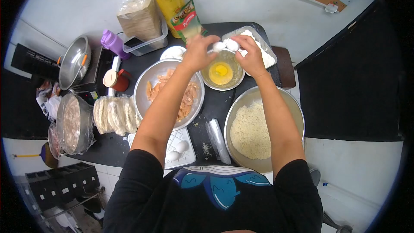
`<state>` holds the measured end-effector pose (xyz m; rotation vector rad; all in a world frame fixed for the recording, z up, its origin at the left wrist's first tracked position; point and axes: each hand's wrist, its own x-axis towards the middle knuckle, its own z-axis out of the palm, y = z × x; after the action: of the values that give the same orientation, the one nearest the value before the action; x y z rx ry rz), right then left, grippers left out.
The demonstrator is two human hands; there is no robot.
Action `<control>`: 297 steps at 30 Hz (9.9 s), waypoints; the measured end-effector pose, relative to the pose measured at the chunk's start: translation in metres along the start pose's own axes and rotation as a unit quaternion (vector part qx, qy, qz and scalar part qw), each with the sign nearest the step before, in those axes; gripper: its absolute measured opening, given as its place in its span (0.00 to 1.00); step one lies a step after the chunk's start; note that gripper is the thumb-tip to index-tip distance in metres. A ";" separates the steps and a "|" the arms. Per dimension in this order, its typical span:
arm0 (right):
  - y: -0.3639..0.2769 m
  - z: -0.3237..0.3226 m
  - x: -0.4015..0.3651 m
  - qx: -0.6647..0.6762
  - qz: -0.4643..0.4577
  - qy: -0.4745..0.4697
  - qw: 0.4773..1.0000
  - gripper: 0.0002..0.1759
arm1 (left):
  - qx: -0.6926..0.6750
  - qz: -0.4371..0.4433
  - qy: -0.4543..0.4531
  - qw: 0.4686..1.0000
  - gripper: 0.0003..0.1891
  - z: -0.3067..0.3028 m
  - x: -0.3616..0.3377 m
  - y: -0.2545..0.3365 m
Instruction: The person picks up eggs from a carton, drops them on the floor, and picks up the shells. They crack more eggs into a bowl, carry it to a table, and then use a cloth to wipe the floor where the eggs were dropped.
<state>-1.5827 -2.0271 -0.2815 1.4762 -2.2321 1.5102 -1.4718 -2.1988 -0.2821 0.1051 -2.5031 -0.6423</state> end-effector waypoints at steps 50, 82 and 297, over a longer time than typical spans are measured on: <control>-0.096 -0.171 -0.258 -0.051 0.400 0.250 0.880 0.15 | 0.068 -0.292 -0.099 0.949 0.29 0.010 -0.063 -0.245; -0.214 -0.294 -0.693 -0.116 0.568 0.457 0.675 0.18 | -0.616 -0.586 0.103 0.516 0.17 0.170 -0.116 0.002; -2.430 0.144 -3.075 -0.213 0.225 0.557 -0.770 0.15 | 0.388 0.476 -0.734 -0.289 0.20 -0.899 -3.671 2.077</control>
<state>1.9040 -0.2317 -0.3067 3.4176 -1.5342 1.0797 2.2329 0.0021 -0.4577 1.1818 0.0974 -1.2025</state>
